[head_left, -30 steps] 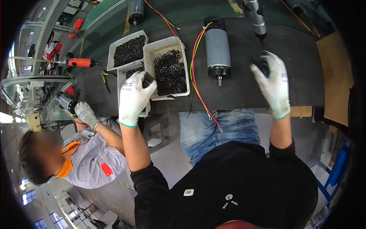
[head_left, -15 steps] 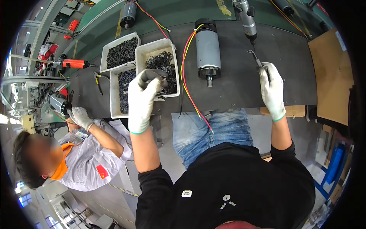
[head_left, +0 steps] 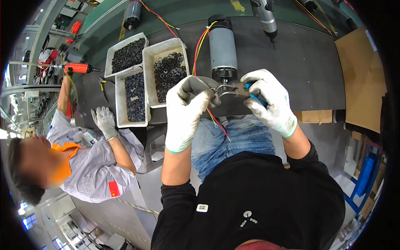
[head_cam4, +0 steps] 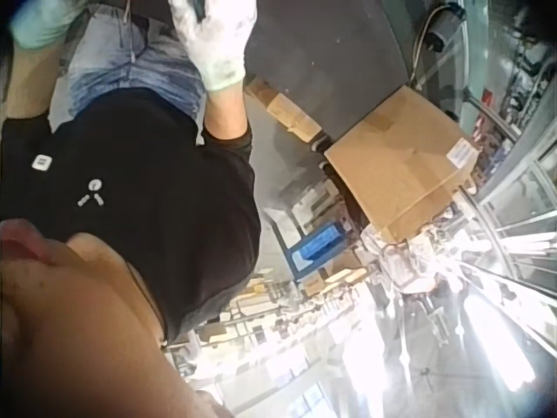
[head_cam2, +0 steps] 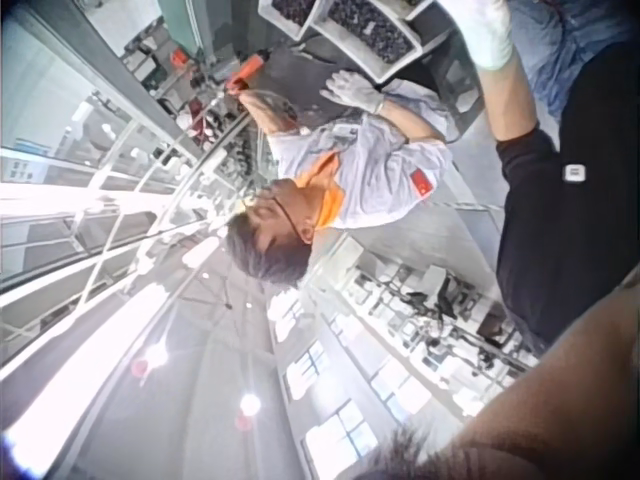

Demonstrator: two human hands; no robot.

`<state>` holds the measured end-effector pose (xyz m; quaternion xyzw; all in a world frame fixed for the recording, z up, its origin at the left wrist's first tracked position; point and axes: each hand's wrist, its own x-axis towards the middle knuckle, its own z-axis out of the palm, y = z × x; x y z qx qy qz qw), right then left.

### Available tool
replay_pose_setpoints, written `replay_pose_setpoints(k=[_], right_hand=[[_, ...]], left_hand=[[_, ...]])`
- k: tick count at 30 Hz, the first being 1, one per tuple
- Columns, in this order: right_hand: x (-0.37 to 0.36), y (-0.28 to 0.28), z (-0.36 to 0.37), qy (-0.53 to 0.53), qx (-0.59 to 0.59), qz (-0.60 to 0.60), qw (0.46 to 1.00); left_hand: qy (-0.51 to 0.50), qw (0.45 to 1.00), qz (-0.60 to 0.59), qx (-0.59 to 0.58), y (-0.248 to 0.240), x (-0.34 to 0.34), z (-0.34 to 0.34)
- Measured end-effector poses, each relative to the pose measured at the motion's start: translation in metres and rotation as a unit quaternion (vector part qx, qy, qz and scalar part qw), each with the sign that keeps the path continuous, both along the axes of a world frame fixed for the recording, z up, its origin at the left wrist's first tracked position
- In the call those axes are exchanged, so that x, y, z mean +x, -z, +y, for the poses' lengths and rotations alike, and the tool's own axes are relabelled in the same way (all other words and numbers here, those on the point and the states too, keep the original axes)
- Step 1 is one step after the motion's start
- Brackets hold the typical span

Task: Assemble electric motors on an industrial production line by fitting casings and using an electric screwdriver to secure components.

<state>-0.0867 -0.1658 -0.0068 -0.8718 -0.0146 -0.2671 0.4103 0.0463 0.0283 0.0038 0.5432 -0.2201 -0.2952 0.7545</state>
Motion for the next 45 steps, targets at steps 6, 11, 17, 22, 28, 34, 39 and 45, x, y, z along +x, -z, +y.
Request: replay_pose_setpoints(k=[6, 11, 17, 22, 28, 34, 39, 45], right_hand=[[-0.024, -0.006, 0.005, 0.009, -0.056, 0.014, 0.998], [-0.025, -0.006, 0.002, 0.003, -0.100, 0.012, 0.995], [-0.018, 0.001, -0.003, 0.026, -0.201, 0.008, 0.979], [-0.006, 0.024, -0.029, 0.016, -0.182, 0.036, 0.983], [0.071, 0.082, -0.088, 0.140, -0.206, -0.082, 0.965], [0.152, 0.072, -0.057, 0.146, 0.210, 0.133, 0.958], [0.107, 0.064, -0.064, 0.164, 0.161, 0.038, 0.973], [0.038, -0.041, -0.100, 0.003, -0.076, -0.016, 0.997]], left_hand=[[0.003, 1.000, 0.004, 0.006, 0.000, -0.023, 0.002], [0.007, 1.000, 0.000, 0.018, 0.000, -0.027, 0.003], [-0.001, 0.999, 0.043, 0.033, 0.004, -0.024, -0.003], [-0.024, 0.987, -0.065, 0.147, 0.007, -0.009, -0.021], [-0.177, 0.734, -0.561, 0.339, 0.035, 0.088, -0.132], [-0.033, 0.706, -0.538, 0.459, 0.099, 0.197, -0.155], [-0.026, 0.919, -0.248, 0.305, 0.051, 0.129, -0.164], [-0.145, 0.932, -0.308, 0.127, -0.008, 0.048, -0.100]])
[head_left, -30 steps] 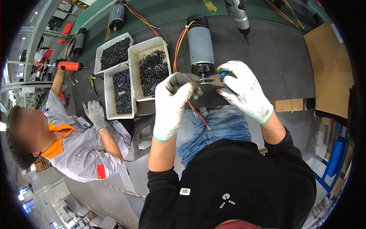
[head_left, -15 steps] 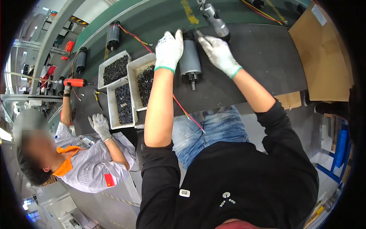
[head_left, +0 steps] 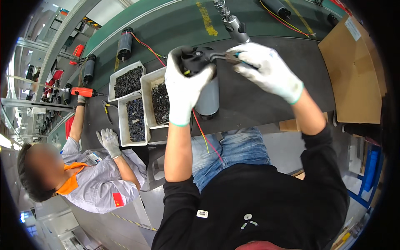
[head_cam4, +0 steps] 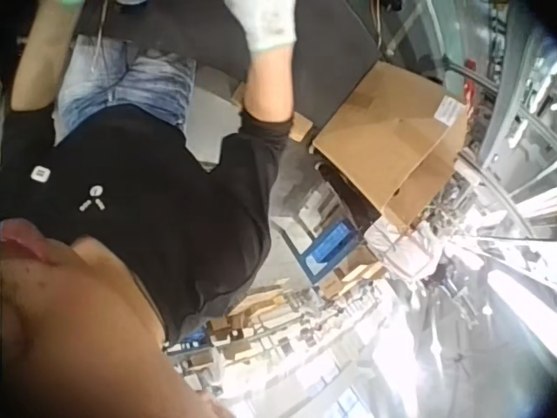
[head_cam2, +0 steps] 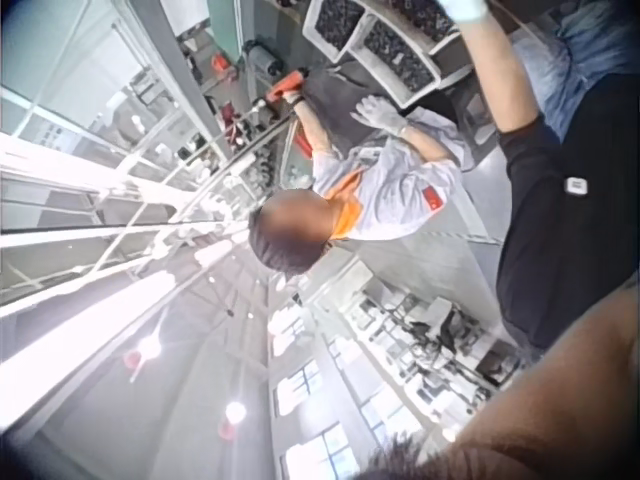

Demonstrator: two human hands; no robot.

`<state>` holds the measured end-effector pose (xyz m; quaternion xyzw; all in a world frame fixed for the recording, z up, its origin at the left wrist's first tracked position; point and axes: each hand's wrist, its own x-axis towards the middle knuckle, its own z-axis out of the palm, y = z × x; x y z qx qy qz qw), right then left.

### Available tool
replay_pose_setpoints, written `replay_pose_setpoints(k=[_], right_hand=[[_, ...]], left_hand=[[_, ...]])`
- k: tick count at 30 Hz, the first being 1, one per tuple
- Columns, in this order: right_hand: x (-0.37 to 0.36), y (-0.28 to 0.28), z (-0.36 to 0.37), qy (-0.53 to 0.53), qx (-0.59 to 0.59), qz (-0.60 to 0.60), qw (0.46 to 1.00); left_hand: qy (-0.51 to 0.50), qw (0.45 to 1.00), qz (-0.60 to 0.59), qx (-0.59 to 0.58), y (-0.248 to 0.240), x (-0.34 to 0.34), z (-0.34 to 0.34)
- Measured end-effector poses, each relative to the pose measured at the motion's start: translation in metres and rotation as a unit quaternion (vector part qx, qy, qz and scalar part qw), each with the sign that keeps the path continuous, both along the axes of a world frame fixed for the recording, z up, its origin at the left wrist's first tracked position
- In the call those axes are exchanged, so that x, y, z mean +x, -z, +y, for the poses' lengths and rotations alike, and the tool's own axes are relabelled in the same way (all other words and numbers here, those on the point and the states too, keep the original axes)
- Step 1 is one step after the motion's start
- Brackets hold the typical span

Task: Assemble electric motors on an industrial production line by fitting casings and using an electric screwdriver to secure components.

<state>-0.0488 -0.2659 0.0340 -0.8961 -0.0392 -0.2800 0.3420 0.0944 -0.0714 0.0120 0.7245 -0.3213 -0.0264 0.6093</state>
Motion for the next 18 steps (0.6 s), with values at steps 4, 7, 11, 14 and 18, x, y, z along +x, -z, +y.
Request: replay_pose_setpoints(k=[4, 7, 11, 14, 18], right_hand=[[-0.006, -0.039, -0.018, -0.055, -0.230, 0.015, 0.971], [-0.002, -0.060, -0.018, -0.064, -0.260, 0.066, 0.961], [0.005, -0.076, -0.011, -0.105, -0.320, 0.086, 0.938], [0.006, -0.083, -0.003, -0.087, -0.380, 0.110, 0.914], [0.013, -0.086, 0.005, -0.086, -0.421, 0.106, 0.897]], left_hand=[[0.001, 0.998, -0.055, -0.001, -0.007, -0.024, 0.019], [0.040, 0.992, -0.084, -0.084, 0.002, -0.027, 0.023], [0.050, 0.988, -0.120, -0.084, 0.006, -0.026, 0.028], [0.047, 0.989, -0.121, -0.074, 0.007, -0.022, 0.030], [0.050, 0.990, -0.114, -0.070, 0.011, -0.017, 0.033]])
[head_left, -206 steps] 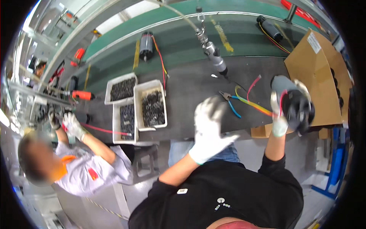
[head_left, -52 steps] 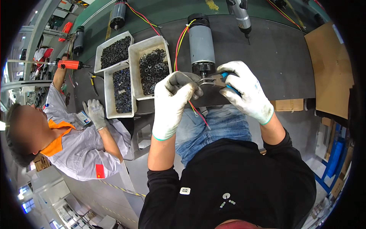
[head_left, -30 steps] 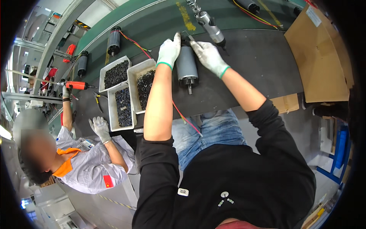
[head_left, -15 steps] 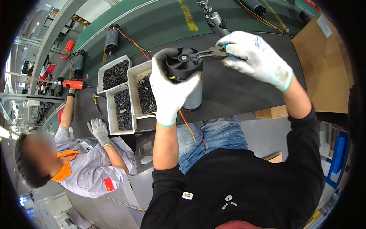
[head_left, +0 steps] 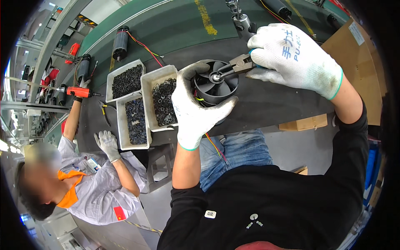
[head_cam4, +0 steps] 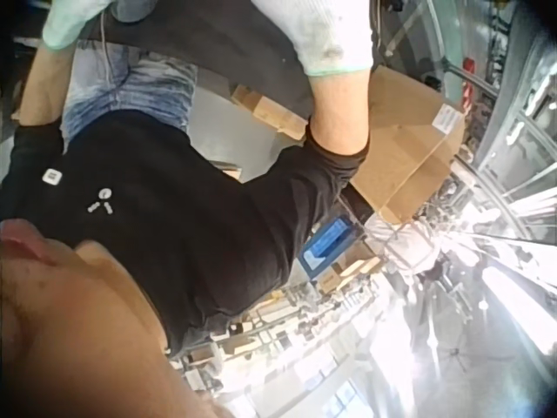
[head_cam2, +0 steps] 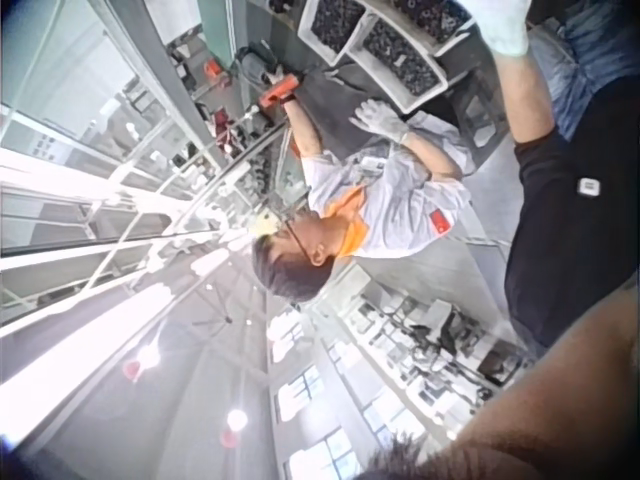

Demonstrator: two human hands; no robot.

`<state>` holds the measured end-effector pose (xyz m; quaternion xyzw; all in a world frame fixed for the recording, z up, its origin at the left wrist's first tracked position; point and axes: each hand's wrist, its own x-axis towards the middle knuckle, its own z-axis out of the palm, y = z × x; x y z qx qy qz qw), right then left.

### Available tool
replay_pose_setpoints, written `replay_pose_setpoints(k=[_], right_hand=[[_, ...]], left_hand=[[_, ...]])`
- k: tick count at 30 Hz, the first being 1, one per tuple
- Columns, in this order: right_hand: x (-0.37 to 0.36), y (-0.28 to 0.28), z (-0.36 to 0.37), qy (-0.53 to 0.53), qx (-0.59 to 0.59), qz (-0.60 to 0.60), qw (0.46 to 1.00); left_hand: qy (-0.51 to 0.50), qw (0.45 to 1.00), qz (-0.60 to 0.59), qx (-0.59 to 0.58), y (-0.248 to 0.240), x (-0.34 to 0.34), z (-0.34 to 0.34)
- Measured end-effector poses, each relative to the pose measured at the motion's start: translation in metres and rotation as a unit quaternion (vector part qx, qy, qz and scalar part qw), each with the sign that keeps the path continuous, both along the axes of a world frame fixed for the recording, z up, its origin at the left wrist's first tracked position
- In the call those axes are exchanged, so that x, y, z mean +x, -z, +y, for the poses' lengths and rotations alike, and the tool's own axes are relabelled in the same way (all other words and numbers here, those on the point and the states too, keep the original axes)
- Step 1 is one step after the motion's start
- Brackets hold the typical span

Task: Assemble electric motors on an industrial production line by fitting casings and using an electric screwdriver to secure components.

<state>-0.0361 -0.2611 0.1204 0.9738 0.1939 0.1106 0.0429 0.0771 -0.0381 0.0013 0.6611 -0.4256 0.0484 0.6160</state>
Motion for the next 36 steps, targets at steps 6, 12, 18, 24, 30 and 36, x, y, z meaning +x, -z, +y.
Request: replay_pose_setpoints(k=[6, 12, 18, 24, 30, 36], right_hand=[[0.024, 0.003, -0.013, -0.087, -0.010, -0.045, 0.995], [0.045, 0.057, -0.020, -0.102, 0.113, -0.096, 0.984], [0.019, 0.213, 0.039, 0.110, 0.739, 0.013, 0.665], [0.049, 0.233, 0.057, 0.213, 0.658, -0.034, 0.722], [-0.024, 0.194, 0.035, 0.309, 0.361, -0.062, 0.878], [-0.074, 0.224, -0.006, 0.334, 0.203, -0.091, 0.916]], left_hand=[[0.045, 0.999, 0.018, -0.005, 0.010, 0.010, 0.003], [0.057, 0.998, 0.009, 0.020, 0.023, 0.032, 0.011], [-0.064, 0.964, 0.196, -0.167, 0.054, 0.009, -0.028], [-0.153, 0.976, -0.059, 0.141, 0.099, 0.005, -0.031], [-0.245, 0.910, -0.149, 0.298, 0.036, 0.026, 0.082], [-0.306, 0.785, -0.193, 0.502, 0.084, 0.102, 0.206]])
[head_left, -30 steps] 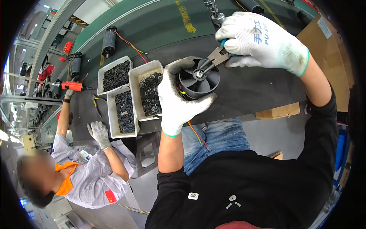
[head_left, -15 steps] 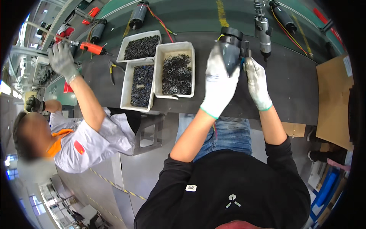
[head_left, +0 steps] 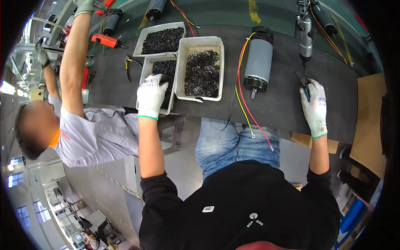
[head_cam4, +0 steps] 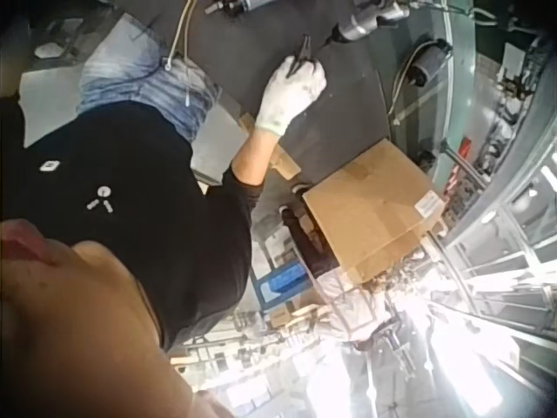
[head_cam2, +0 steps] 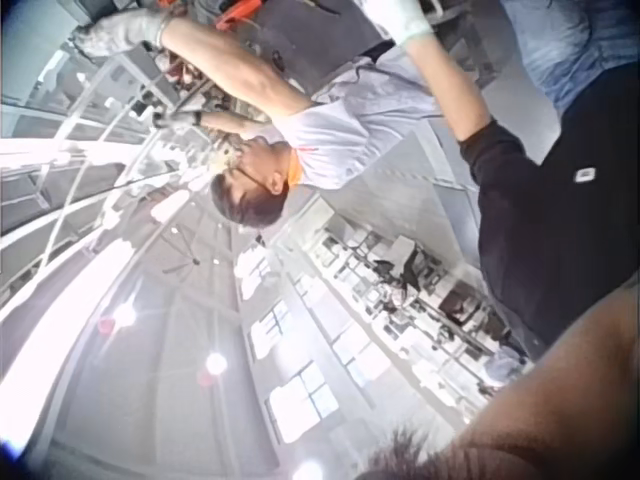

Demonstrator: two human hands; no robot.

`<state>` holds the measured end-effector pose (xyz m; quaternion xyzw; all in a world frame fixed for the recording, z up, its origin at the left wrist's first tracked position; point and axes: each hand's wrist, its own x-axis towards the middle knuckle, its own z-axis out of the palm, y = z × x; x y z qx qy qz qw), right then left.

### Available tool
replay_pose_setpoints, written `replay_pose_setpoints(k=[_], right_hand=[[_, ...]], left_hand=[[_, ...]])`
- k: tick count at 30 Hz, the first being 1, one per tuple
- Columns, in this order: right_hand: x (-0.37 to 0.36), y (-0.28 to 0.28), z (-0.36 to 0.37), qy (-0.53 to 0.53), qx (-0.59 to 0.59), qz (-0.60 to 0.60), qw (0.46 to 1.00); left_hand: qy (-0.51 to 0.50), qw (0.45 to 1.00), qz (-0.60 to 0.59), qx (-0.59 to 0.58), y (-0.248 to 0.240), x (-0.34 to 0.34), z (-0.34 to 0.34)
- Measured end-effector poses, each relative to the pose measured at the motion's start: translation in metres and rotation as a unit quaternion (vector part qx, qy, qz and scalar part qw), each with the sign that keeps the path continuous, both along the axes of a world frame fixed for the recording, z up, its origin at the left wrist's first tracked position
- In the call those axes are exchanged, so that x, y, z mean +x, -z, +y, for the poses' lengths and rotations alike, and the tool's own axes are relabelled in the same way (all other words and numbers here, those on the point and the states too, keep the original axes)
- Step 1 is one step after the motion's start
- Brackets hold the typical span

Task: Assemble electric motors on an industrial production line by fitting casings and using an electric screwdriver to secure components.

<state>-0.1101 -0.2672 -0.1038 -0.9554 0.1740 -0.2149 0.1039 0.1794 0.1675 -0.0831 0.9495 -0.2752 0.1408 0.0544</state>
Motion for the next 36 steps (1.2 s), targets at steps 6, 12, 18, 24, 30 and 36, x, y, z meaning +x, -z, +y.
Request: replay_pose_setpoints(k=[6, 12, 18, 24, 30, 36], right_hand=[[-0.028, -0.017, -0.007, 0.028, -0.023, 0.025, 0.999], [-0.001, -0.073, -0.027, 0.032, 0.110, -0.156, 0.981], [0.073, -0.084, -0.065, -0.088, 0.356, -0.037, 0.930], [0.092, -0.087, -0.057, -0.145, 0.462, -0.029, 0.874], [0.051, -0.146, 0.049, -0.302, 0.720, -0.340, 0.524], [0.041, -0.191, 0.130, -0.272, 0.739, -0.500, 0.362]], left_hand=[[0.045, 0.999, -0.026, 0.015, -0.005, -0.011, 0.003], [0.002, 0.999, 0.039, -0.030, -0.038, -0.020, 0.000], [0.044, 0.791, 0.286, -0.539, -0.061, -0.059, -0.037], [0.112, 0.578, 0.387, -0.710, -0.057, -0.134, -0.095], [0.166, 0.446, 0.436, -0.764, -0.040, -0.179, -0.149], [0.211, 0.248, 0.466, -0.823, -0.030, -0.205, -0.177]])
